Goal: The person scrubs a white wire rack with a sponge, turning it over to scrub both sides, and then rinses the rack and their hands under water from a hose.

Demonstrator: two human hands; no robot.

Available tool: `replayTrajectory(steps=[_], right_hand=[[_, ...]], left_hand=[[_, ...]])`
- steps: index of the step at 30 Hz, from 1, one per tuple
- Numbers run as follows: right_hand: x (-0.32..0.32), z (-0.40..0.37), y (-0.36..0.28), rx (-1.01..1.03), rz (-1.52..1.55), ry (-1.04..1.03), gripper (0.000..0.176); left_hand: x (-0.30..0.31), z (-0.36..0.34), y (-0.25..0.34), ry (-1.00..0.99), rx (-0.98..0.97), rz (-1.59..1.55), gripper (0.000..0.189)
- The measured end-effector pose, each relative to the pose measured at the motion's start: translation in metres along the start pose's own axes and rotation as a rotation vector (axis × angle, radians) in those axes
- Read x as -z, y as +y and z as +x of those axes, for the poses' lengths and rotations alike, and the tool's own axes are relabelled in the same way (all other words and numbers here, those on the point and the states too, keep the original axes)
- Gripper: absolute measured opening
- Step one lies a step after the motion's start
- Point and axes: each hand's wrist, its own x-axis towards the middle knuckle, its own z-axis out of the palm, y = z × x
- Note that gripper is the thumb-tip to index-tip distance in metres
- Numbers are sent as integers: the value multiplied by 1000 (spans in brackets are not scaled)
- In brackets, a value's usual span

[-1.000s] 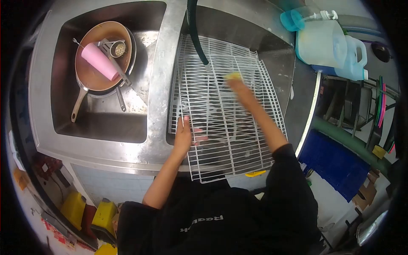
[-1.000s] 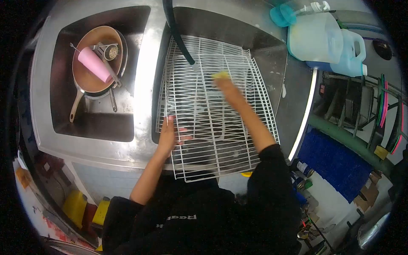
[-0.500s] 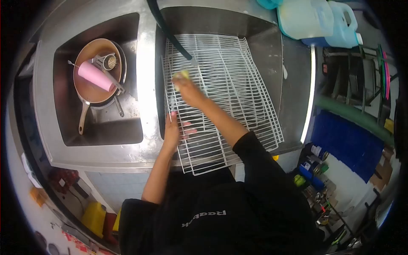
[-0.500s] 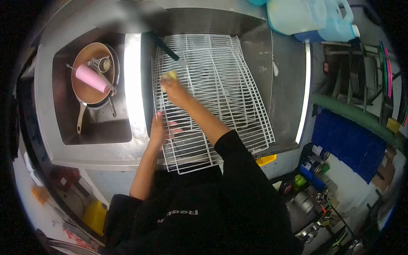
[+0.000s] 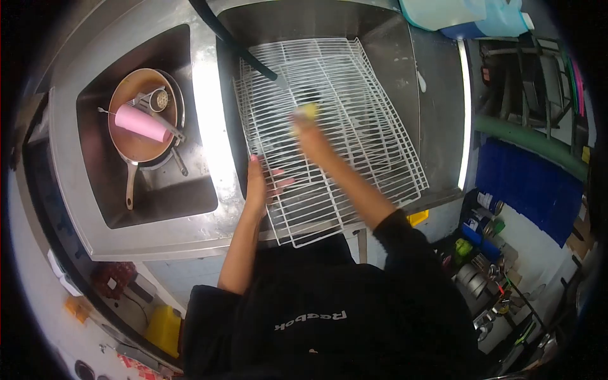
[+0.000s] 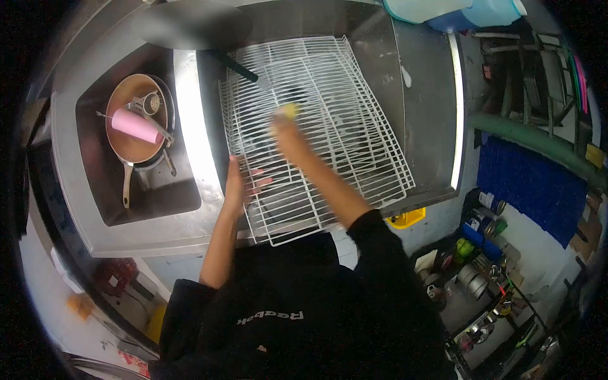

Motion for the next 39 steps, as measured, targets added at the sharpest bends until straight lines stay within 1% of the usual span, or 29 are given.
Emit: replayTrajectory(steps=[1,3,4,6,8,9,10,11,12,13,15,16,17,19,20,22,23,24,25,26,27,28,29,31,32,34,35,37,39], right_hand=[[-28,-2,-19,314,12,107,36],[-50,-7,-59,567,-85,166,39],[-47,-9,-55,601,-88,131,40],[-21,-17,-30,670,-102,54,41],[8,-25,36,644,-354,65,41],[52,-38,33,177,-88,-50,37],[71,-43,80,254,-243,74,33],[102,-50,84,91,-246,149,31],[125,-52,79,-254,223,244,30],[129,-54,141,167,-481,309,28],[124,-45,136,172,-649,429,27],[119,-41,130,174,-730,487,27],[111,-32,122,119,-716,509,27],[100,-22,112,15,-296,529,27],[92,-17,105,-34,-89,534,27],[58,-12,61,14,177,420,28],[23,-11,53,59,309,374,32],[-4,-14,27,177,86,326,33],[-18,-22,-10,251,129,276,28],[-32,-24,-34,406,116,254,26],[-46,-25,-57,560,106,228,28],[-41,-26,-66,444,158,178,30],[-36,-26,-75,327,208,127,33],[-31,-18,-77,132,292,55,39],[-33,-21,-76,155,93,168,39],[-32,-27,-76,199,-309,397,39],[-35,-26,-80,207,-396,396,39],[-53,-25,-76,282,-253,317,37],[-55,-28,-75,327,-86,261,36]], left_hand=[[-3,-4,4,31,10,29,71],[1,5,-1,69,29,71,71],[4,8,-3,88,39,94,71],[1,3,0,55,22,52,70],[-3,-4,4,39,16,44,68],[-4,-4,5,39,11,53,66],[-4,-4,6,41,3,59,65],[-5,-4,6,40,-5,41,63],[-4,-3,6,37,1,36,63],[-4,-3,5,36,5,32,63],[-2,-2,5,27,12,44,65],[-1,-2,5,20,17,38,70],[-1,-2,5,11,22,34,74],[-1,0,9,-40,21,55,83],[0,-1,11,-48,17,90,83],[5,5,10,-51,35,102,83],[5,6,9,-49,41,98,82],[5,6,9,-44,47,93,82],[6,6,8,-37,54,89,81],[7,8,6,-20,42,48,78],[8,11,1,-1,29,10,76],[9,14,-2,17,15,-27,74],[12,15,-5,8,-33,68,78],[3,8,7,84,64,82,84],[-1,2,14,121,115,89,87],[4,0,14,62,153,106,83],[7,4,9,52,150,106,83],[9,5,10,28,161,140,83],[3,3,6,42,47,94,83]])
